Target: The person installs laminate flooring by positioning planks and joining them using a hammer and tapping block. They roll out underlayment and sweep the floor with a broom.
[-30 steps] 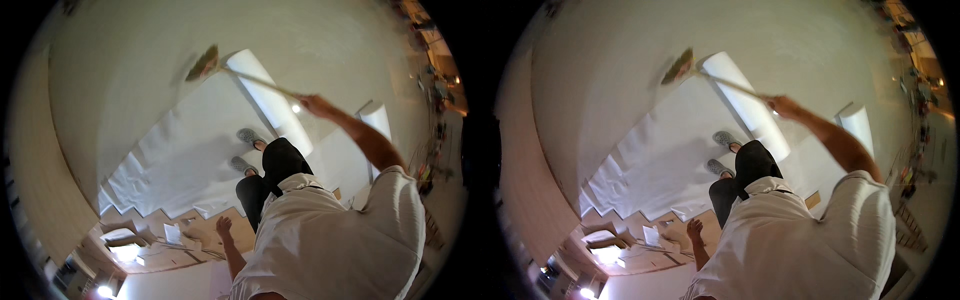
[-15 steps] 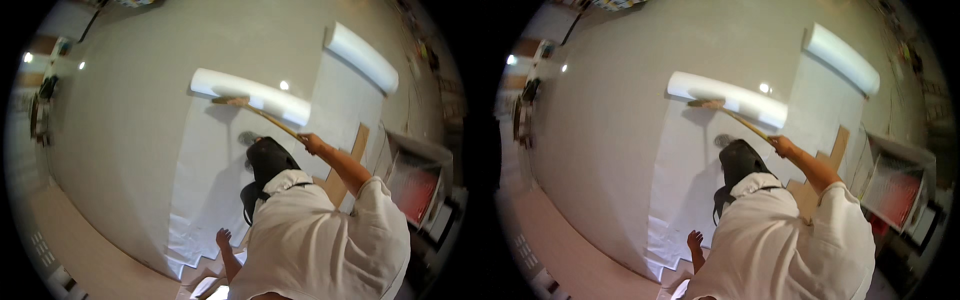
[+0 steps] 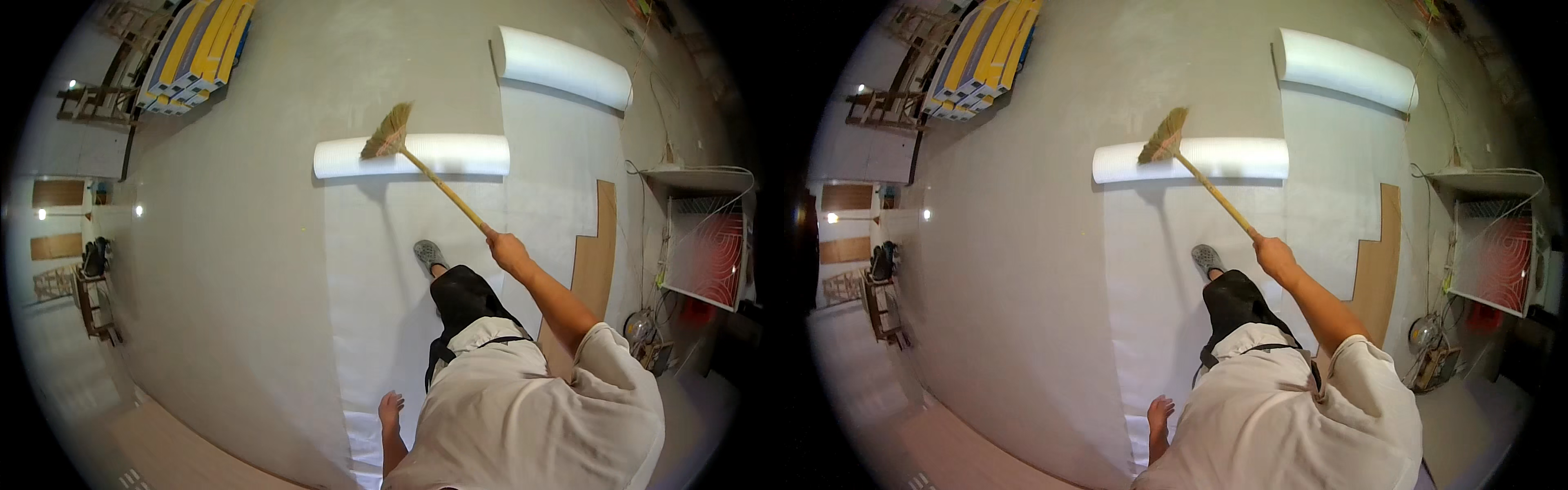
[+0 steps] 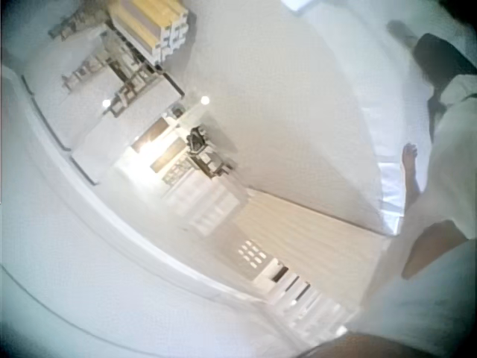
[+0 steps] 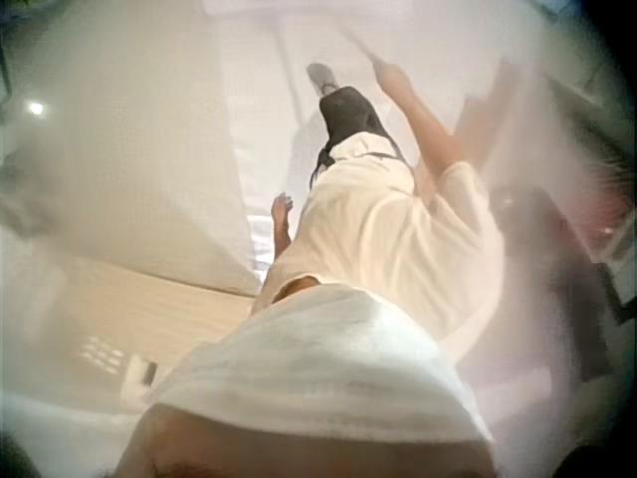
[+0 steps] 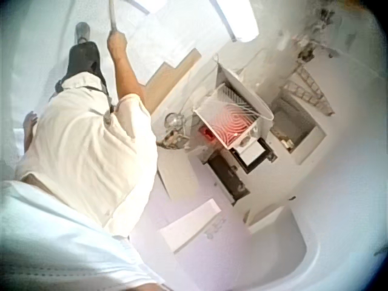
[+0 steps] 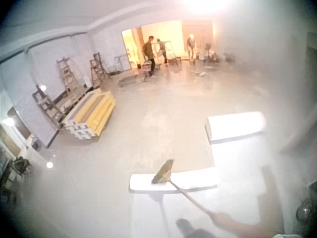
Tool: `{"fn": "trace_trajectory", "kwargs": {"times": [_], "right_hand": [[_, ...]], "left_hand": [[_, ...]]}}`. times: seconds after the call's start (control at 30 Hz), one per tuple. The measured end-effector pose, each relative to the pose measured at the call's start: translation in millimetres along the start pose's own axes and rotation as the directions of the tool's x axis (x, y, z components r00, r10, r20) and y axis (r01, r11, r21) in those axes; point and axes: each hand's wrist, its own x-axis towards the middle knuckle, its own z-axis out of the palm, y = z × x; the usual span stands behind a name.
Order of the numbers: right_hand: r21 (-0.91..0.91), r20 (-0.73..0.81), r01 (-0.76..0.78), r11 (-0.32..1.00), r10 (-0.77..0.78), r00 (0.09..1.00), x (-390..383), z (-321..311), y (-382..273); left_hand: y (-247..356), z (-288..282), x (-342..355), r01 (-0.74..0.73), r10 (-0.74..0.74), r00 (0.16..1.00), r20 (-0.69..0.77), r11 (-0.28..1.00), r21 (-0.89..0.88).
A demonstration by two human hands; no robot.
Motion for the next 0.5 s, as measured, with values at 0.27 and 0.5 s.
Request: {"fn": "trace_trajectory", "kwargs": {"times": [0.27,0.5], "right_hand": [[0.352,-0.036,0.017,0.936,-0.005,0.999,1.4,-22.6,-5.5],[0.459,0.087,-0.086,0.884,0.052,0.995,70.7,27.4,-22.9]], "left_hand": [[161.4,-2.7,75.1,-0.218,0.217,0.976,0.023,0.975,0.044],[239.9,3.8,102.6,-0.206,0.164,0.967,0.194,0.953,0.222]]}}
